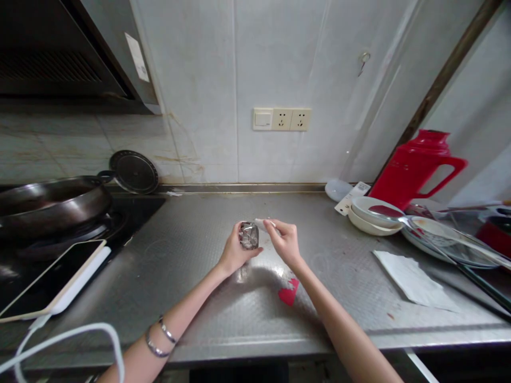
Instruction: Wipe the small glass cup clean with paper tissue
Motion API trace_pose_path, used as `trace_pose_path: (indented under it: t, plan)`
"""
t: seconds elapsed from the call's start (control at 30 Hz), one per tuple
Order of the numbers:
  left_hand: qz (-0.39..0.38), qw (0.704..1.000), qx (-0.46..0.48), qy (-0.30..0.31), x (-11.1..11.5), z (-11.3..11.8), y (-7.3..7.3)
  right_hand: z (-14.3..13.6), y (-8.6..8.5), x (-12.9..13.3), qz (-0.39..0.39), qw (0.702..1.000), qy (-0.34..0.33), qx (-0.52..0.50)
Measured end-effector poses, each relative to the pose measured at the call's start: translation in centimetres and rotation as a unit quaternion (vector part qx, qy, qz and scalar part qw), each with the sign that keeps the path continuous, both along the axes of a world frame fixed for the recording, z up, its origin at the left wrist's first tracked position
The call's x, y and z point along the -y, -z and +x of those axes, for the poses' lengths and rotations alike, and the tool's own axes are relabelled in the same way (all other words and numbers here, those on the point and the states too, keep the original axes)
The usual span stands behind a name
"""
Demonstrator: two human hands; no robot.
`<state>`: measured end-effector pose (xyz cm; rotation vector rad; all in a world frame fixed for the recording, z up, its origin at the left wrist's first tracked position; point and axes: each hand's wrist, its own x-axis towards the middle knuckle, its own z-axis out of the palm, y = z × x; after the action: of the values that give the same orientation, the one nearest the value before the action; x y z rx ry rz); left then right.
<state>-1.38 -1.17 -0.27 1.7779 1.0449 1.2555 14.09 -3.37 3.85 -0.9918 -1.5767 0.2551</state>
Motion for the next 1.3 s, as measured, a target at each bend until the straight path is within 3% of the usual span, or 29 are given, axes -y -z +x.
trace_pose_path:
  t: [0.07,0.2,0.5,0.63,0.77,0.83,0.9,1.0,1.3]
  plan:
    - [0.021,0.999,-0.033,0.001,0.3,0.1,-0.1,-0.1,0.0,-0.2,0.003,1.0,0.021,0.001]
    - [0.04,0.997,-0.068,0.006,0.8,0.3,0.0,-0.5,0.4,-0.4,0.04,0.993,-0.054,0.095]
    - [0.021,1.0,-0.022,0.003,0.8,0.6,-0.1,-0.9,0.4,0.4,0.096,0.979,-0.123,0.129]
    - [-0.016,1.0,0.004,0.006,0.6,0.7,0.1,-0.8,0.1,0.6,0.04,0.986,-0.141,0.08]
    - [-0.046,0.999,0.011,0.011,0.6,0.7,0.2,-0.4,0.1,0.0,-0.034,0.997,-0.069,-0.017]
    - [-0.05,0.999,0.009,0.012,0.7,0.7,0.0,-0.3,0.4,-0.4,-0.045,0.997,-0.058,-0.011]
    - [-0.054,0.998,0.017,0.014,0.9,0.7,-0.2,-0.3,0.8,-0.7,-0.048,0.994,-0.091,0.032]
    - [-0.069,0.997,0.031,0.008,1.0,0.7,-0.6,-0.5,1.2,-0.7,-0.023,0.987,-0.133,0.082]
    - [-0.094,0.994,0.05,-0.001,0.2,0.5,-0.2,-0.7,1.2,0.0,0.072,0.976,-0.148,0.144]
